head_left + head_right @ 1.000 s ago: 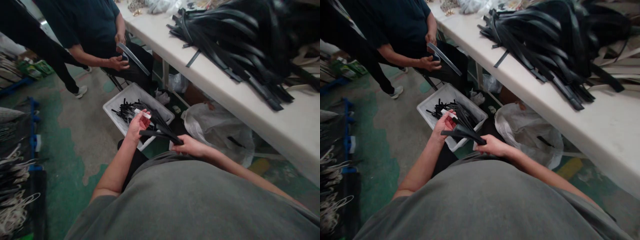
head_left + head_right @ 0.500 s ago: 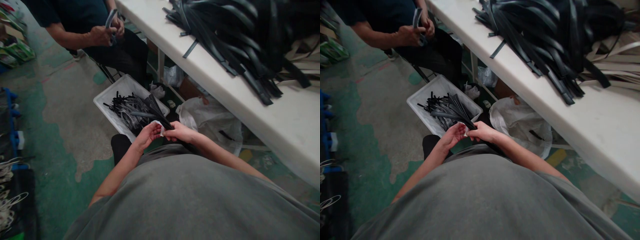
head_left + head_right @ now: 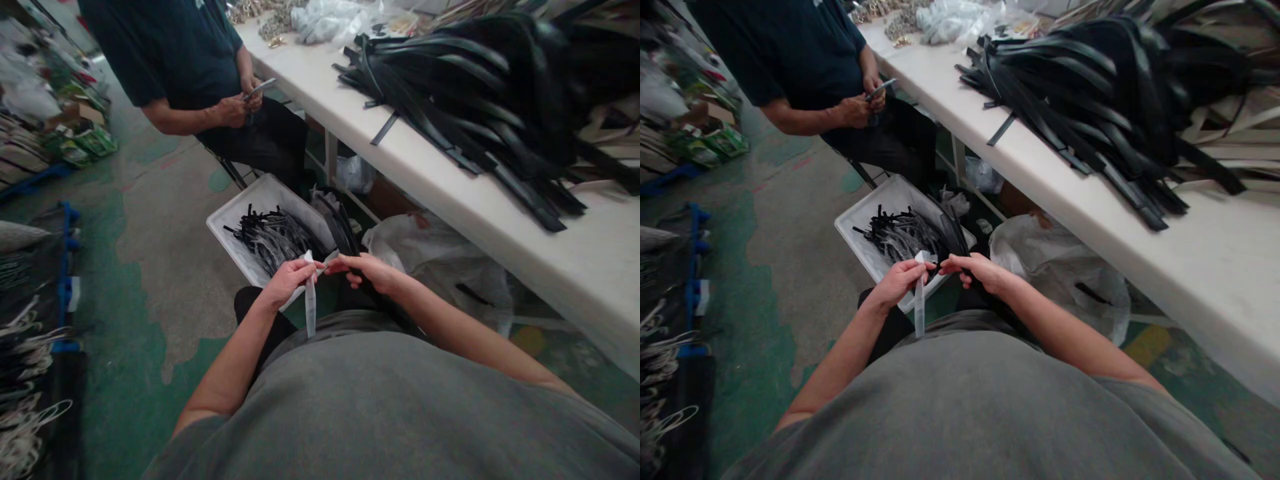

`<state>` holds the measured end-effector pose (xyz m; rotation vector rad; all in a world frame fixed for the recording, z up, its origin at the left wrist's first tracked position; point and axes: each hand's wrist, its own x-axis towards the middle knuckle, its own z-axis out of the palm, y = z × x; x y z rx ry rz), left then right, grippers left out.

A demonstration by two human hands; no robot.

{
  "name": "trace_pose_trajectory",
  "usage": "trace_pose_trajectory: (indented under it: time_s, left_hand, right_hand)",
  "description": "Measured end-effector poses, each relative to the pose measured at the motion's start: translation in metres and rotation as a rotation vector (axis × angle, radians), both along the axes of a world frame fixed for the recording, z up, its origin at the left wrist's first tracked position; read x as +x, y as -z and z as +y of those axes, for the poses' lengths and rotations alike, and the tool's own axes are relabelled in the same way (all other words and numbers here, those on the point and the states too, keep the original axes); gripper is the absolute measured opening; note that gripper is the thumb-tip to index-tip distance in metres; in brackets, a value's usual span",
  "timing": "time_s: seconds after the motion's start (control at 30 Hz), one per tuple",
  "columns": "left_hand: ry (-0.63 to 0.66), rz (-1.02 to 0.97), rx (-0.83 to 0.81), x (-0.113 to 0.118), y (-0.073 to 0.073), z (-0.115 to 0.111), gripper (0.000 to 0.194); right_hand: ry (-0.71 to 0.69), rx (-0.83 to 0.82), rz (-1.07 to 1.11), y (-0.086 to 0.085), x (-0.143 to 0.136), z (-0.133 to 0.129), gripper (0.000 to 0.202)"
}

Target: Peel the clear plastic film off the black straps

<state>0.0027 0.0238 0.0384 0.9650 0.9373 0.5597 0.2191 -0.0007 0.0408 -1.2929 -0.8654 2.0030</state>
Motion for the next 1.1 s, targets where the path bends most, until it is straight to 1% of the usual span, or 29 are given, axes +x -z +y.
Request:
trace_pose_trajectory:
  time_s: [0.07, 0.13, 0.2, 0.27, 0.33, 0.4, 0.47, 0.57, 0.6, 0.67, 0.77, 0.87, 0.97, 1.03, 1.1]
  left_hand:
    - [0.150, 0.076, 0.063, -0.002, -0.005, -0.003, 0.037]
    - [0.255, 0.131, 0.110, -0.003, -0.007, -0.006, 0.037]
    - [0.310, 0.173, 0.137, -0.005, -0.006, -0.008, 0.036]
    - [0.323, 0.205, 0.140, -0.009, -0.002, -0.010, 0.036]
    - [0.313, 0.226, 0.126, -0.011, 0.002, -0.012, 0.035]
    - [0.267, 0.220, 0.100, -0.012, 0.005, -0.013, 0.035]
    - [0.171, 0.170, 0.044, -0.012, 0.005, -0.014, 0.037]
    - [-0.008, 0.026, -0.046, -0.011, 0.005, -0.013, 0.042]
    - [-0.050, -0.016, -0.069, -0.011, 0.005, -0.013, 0.042]
    - [-0.092, -0.063, -0.099, -0.011, 0.005, -0.012, 0.041]
    - [-0.085, -0.079, -0.112, -0.011, 0.006, -0.012, 0.039]
    - [-0.093, -0.096, -0.106, -0.013, 0.006, -0.014, 0.038]
    - [-0.057, -0.021, -0.116, -0.016, 0.008, -0.015, 0.039]
    - [-0.012, 0.053, -0.082, -0.017, 0.010, -0.016, 0.035]
    - [0.005, 0.098, -0.028, -0.017, 0.013, -0.017, 0.029]
  right_hand:
    - [-0.021, -0.161, 0.163, 0.004, -0.004, 0.013, 0.031]
    - [-0.031, -0.265, 0.287, 0.006, -0.011, 0.023, 0.030]
    - [-0.004, -0.280, 0.343, 0.007, -0.019, 0.030, 0.025]
    - [0.052, -0.243, 0.324, 0.005, -0.025, 0.034, 0.016]
    - [0.108, -0.171, 0.266, 0.000, -0.030, 0.037, 0.010]
    - [0.143, -0.087, 0.212, -0.005, -0.033, 0.039, 0.015]
    - [0.176, -0.005, 0.162, -0.011, -0.034, 0.042, 0.019]
    - [0.264, 0.104, 0.110, -0.015, -0.031, 0.052, 0.020]
    - [0.304, 0.138, 0.097, -0.016, -0.030, 0.056, 0.019]
    - [0.359, 0.190, 0.084, -0.015, -0.026, 0.063, 0.019]
    - [0.389, 0.247, 0.094, -0.014, -0.021, 0.072, 0.019]
    - [0.426, 0.265, 0.112, -0.015, -0.019, 0.076, 0.022]
    - [0.429, 0.268, 0.099, -0.015, -0.019, 0.077, 0.022]
    - [0.421, 0.274, 0.094, -0.015, -0.019, 0.078, 0.021]
    - [0.418, 0.271, 0.101, -0.014, -0.019, 0.079, 0.021]
